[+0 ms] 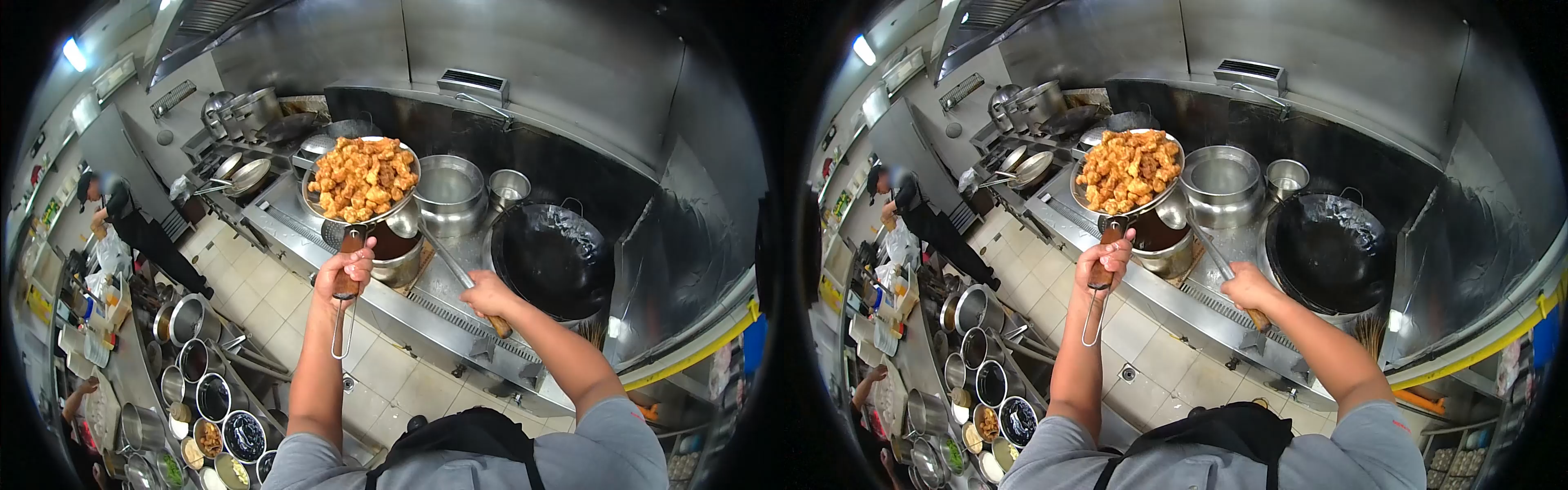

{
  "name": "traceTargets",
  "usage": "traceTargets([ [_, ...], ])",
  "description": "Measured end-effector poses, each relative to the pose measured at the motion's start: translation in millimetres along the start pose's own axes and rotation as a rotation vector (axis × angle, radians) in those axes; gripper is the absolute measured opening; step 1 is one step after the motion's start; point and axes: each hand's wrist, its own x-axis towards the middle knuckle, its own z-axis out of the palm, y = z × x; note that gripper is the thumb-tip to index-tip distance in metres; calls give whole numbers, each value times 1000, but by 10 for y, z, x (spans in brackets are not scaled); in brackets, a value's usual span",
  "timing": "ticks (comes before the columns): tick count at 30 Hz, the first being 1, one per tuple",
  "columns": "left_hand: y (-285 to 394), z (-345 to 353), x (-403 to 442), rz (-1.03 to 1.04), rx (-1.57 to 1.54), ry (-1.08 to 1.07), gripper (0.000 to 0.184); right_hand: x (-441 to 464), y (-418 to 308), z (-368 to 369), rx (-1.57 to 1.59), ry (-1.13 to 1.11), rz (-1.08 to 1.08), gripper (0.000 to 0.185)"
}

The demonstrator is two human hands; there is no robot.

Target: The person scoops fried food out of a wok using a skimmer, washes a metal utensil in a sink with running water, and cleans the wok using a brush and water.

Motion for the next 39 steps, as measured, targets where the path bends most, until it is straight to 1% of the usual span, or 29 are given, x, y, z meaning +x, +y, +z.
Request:
traceTargets([
  [1,13,9,4,4,10,-10,51,36,11,35,2,-2,0,9],
  [3,24,24,-14,17,37,-6,51,116,19,89,-121,-7,1,14],
  [5,28,27,-23,30,64,-4,50,180,51,102,-119,-26,10,16],
  [6,28,20,-33,32,90,-10,47,201,58,109,-64,-50,39,12],
  [8,31,-6,-61,29,119,-6,42,146,-39,104,-7,-73,67,11],
  [10,33,-54,-70,28,103,13,42,72,-147,45,205,-114,210,10],
  [11,32,-78,-66,26,81,33,42,74,-154,23,207,-112,207,10],
  [13,19,-159,-55,19,66,32,42,59,-134,-49,561,-206,286,15],
  [14,11,-206,-47,21,50,34,42,30,-129,-90,564,-199,283,15],
  [16,-21,-275,-36,23,20,43,43,-61,-127,-193,853,-283,379,18],
  [17,-36,-293,-30,10,22,39,43,-93,-125,-237,859,-270,375,18],
  [19,-80,-345,-21,25,15,54,44,-170,-76,-325,952,-282,357,10],
  [20,-90,-385,-12,25,5,64,45,-214,-35,-384,961,-265,356,10],
  [21,-113,-421,-11,21,-13,75,45,-264,14,-457,1042,-297,353,9],
  [22,-119,-454,-15,23,11,57,46,-315,33,-530,1121,-327,348,13],
  [23,-143,-512,-13,26,35,39,47,-387,99,-620,1125,-310,348,13],
  [25,-175,-649,-17,15,30,51,47,-604,273,-791,1288,-356,304,25],
  [27,-212,-809,-23,4,0,63,46,-874,423,-948,1322,-301,303,25],
  [29,-263,-970,-5,-8,-28,61,46,-1111,617,-1110,1315,-159,269,26],
  [30,-286,-1066,7,-9,-33,86,46,-1206,672,-1192,1230,-44,285,25],
  [31,-303,-1146,21,-11,-35,111,46,-1238,754,-1269,1232,-25,284,25],
  [32,-315,-1199,37,-20,33,118,49,-1225,871,-1330,949,161,256,21],
  [33,-299,-1247,51,-37,27,117,49,-1210,1003,-1388,660,336,232,17],
  [34,-296,-1269,56,-32,59,113,49,-1178,1164,-1451,661,350,242,17],
  [35,-307,-1269,67,-26,91,109,50,-1140,1302,-1503,418,479,271,13],
  [36,-304,-1260,84,-37,19,101,51,-1136,1423,-1556,171,598,295,10],
  [37,-311,-1212,106,-53,-7,92,52,-1201,1458,-1584,173,605,299,10],
  [39,-301,-1230,132,-63,54,116,52,-1376,1541,-1569,-200,712,327,4],
])
